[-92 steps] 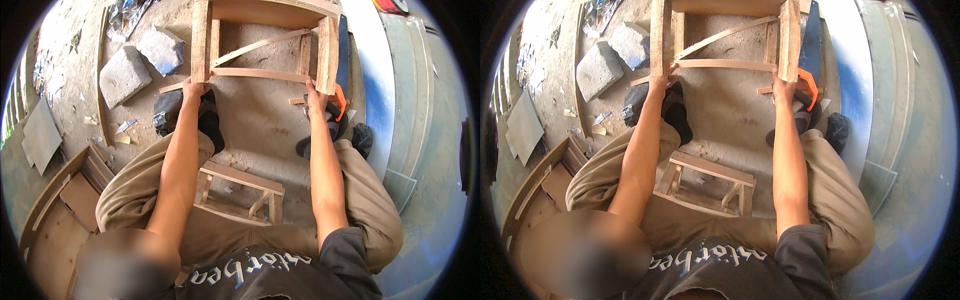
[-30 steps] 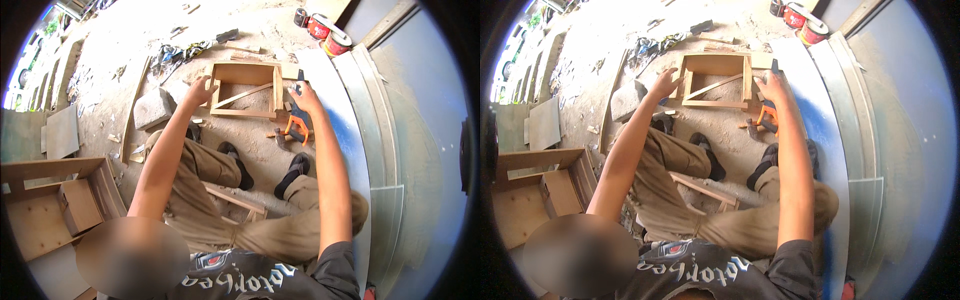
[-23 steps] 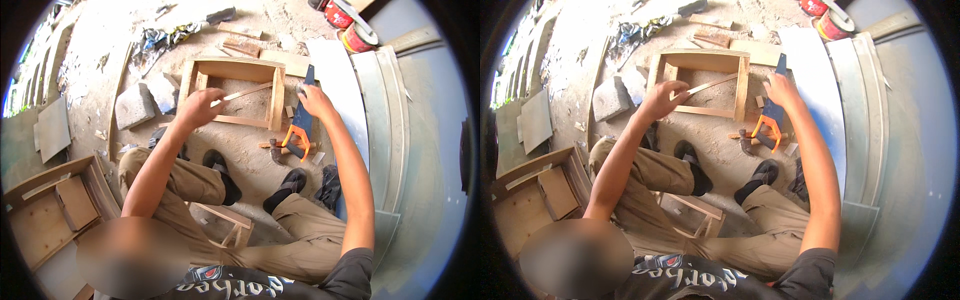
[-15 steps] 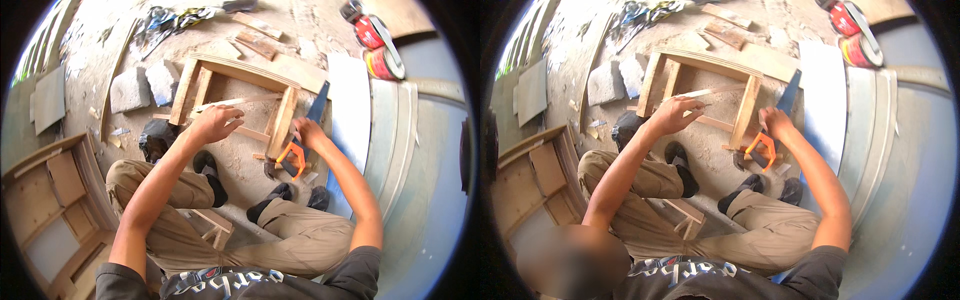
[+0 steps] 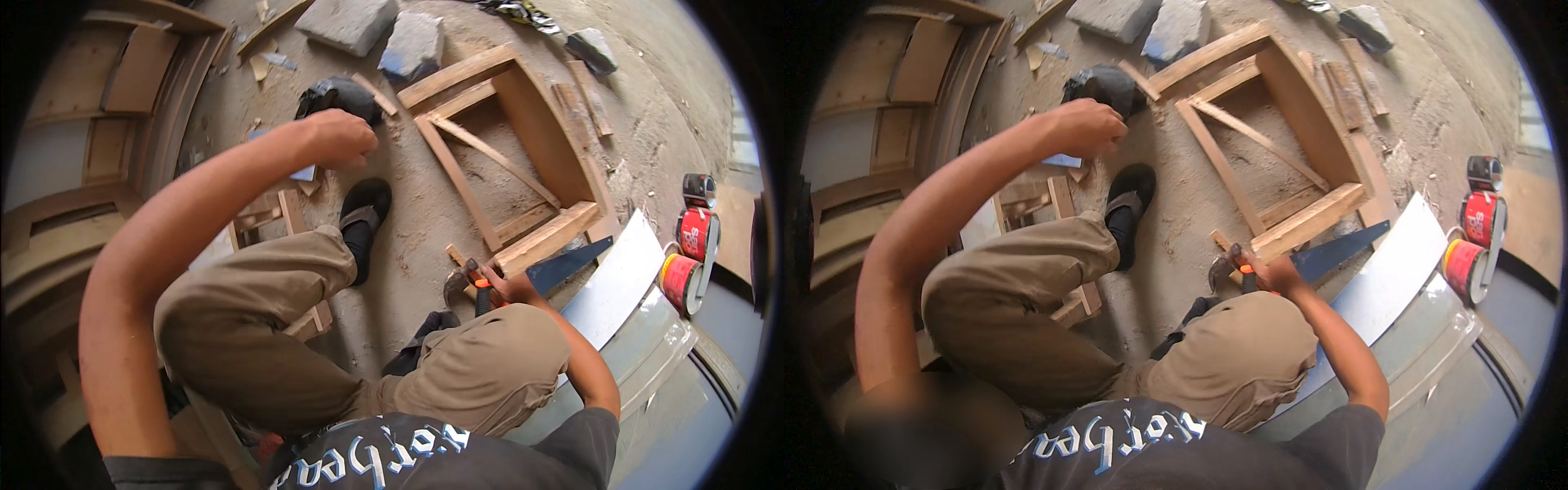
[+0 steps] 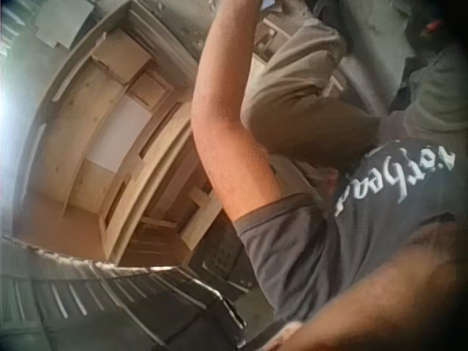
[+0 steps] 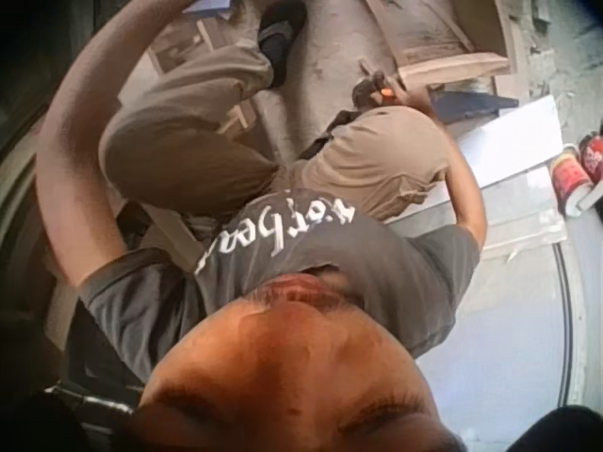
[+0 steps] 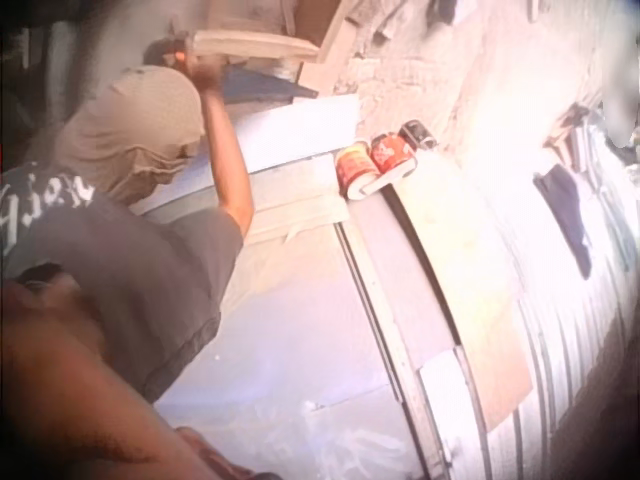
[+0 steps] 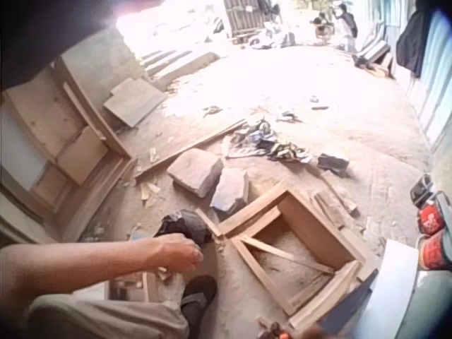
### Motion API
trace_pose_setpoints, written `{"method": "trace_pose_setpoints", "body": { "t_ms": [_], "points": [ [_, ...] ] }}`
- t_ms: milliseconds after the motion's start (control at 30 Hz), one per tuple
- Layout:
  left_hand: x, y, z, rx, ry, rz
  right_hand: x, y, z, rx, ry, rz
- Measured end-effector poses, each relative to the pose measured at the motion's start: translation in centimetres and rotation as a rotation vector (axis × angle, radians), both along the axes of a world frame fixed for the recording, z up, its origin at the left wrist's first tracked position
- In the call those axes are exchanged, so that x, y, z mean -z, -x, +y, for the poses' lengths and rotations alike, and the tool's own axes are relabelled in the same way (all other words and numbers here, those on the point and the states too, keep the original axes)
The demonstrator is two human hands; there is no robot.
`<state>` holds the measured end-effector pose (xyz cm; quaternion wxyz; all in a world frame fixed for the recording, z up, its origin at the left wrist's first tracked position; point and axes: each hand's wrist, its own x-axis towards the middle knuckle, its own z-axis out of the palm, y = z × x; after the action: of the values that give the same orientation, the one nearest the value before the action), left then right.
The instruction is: The person assembles a small wooden frame by hand, positioning wooden pieces and securing them with nails using a hammer. The person then places a flat wooden board on top of the frame.
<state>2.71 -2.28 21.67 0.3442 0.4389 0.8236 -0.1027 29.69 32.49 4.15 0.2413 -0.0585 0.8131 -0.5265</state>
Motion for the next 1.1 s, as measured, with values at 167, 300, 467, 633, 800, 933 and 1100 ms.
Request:
{"method": "trace_pose_setpoints", "body": {
  "t_ms": [167,300,467,633,800,933,1100],
  "points": [
    [2.3,-4.7,-5.1,-0.274,-0.104,0.007,1.8,-0.2,-5.8,0.348,0.201,-0.404],
    [5.8,-6.6,-8.1,-0.432,-0.397,0.454,2.8,0.3,-7.8,0.262,0.054,0.006],
    [9.6,-0.9,-15.7,-0.521,-0.641,0.636,1.5,4.3,-13.9,0.202,0.099,0.25],
    [12.0,-1.3,-16.2,-0.482,-0.199,0.342,-4.5,11.5,-22.7,0.188,0.191,0.785],
    [12.5,-1.0,-15.1,-0.535,-0.109,0.436,-2.1,22.7,-30.3,-0.127,0.101,0.919],
    [13.4,-2.0,-15.3,-0.683,-0.063,0.456,4.6,28.8,-32.9,-0.228,-0.358,0.83],
    [14.7,-2.6,-15.1,-0.652,-0.145,0.389,9.1,31.3,-32.2,-0.192,-0.475,0.943]
  ]
}}
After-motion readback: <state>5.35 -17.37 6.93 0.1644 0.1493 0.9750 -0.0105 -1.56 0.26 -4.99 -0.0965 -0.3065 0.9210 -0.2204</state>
